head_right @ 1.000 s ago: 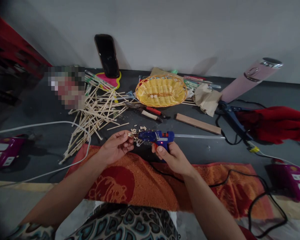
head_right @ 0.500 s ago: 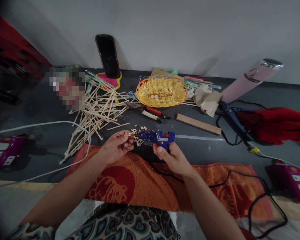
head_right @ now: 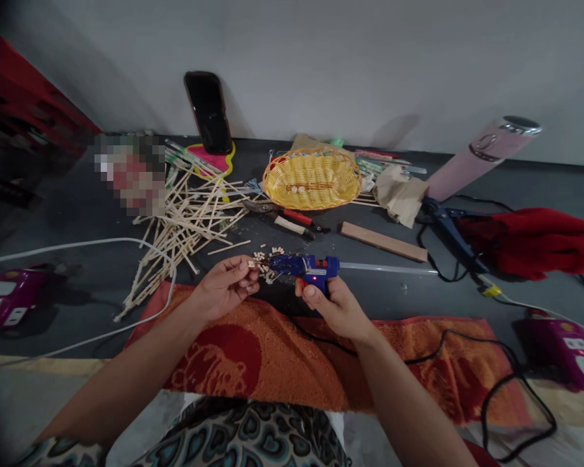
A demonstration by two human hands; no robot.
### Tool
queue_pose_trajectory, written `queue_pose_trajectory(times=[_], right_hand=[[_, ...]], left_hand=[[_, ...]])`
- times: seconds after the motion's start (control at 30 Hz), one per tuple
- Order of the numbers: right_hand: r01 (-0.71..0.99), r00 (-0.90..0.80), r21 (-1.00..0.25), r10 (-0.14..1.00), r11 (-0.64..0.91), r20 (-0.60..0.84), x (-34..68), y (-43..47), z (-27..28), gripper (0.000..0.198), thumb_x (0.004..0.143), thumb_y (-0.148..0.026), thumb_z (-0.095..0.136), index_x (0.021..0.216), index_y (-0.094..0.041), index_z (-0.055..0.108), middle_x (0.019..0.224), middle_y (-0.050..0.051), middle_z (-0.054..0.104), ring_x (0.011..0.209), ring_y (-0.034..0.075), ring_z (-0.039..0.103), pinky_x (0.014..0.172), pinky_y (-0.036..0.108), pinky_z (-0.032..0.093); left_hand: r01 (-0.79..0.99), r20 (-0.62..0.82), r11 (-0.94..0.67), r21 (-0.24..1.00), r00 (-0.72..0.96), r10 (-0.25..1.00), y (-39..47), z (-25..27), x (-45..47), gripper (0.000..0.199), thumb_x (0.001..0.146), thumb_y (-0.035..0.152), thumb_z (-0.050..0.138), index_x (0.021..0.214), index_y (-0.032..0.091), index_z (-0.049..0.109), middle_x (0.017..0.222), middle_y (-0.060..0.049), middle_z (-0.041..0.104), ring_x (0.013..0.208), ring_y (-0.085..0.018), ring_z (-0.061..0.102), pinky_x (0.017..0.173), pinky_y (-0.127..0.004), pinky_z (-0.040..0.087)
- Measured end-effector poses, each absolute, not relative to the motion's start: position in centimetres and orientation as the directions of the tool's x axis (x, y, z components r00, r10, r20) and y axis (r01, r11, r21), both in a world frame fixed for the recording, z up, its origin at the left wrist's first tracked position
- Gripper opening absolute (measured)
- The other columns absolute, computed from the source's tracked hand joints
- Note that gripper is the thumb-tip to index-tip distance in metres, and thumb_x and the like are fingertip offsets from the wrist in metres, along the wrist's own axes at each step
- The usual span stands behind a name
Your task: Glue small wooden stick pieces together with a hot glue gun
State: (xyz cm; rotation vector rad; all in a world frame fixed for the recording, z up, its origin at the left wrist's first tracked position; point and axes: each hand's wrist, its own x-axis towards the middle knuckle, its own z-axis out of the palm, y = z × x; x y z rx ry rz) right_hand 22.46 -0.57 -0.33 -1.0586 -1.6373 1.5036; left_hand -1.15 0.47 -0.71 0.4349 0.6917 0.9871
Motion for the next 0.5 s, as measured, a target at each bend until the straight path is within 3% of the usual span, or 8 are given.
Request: queue_pose_trajectory(times=[0.27, 0.5], right_hand=[[0.100, -0.440, -0.995, 0.896, -0.014, -0.057, 22.4, -0.5, -0.4, 0.037, 0.090, -0.051, 0.048, 0.092, -0.016, 0.060, 0.068, 0.001, 0.050, 0.060, 0.012, 0.043, 0.058, 0.026, 0.035], [-0.126, -0.297, -0.970, 0.941, -0.210, -0.165, 23.9, 0.2, 0.6, 0.039, 0.090, -0.054, 0.046, 0.095, -0.017, 0.057, 0.066, 0.001, 0.057, 0.055, 0.012, 0.051, 0.052, 0.024, 0.039]], left_hand=[[-0.581, -0.330, 0.499, 0.643, 0.378, 0.865, 0.4, -0.7, -1.0, 0.019, 0.072, 0.026, 0.074, 0.073, 0.011, 0.063, 0.068, -0.003, 0.059, 0.054, -0.005, 0.042, 0.056, -0.022, 0.037], [-0.573, -0.285, 0.460, 0.678, 0.373, 0.883, 0.4, -1.2, -1.1, 0.016, 0.078, 0.024, 0.069, 0.073, 0.011, 0.062, 0.068, -0.002, 0.056, 0.055, -0.005, 0.040, 0.055, -0.021, 0.036]])
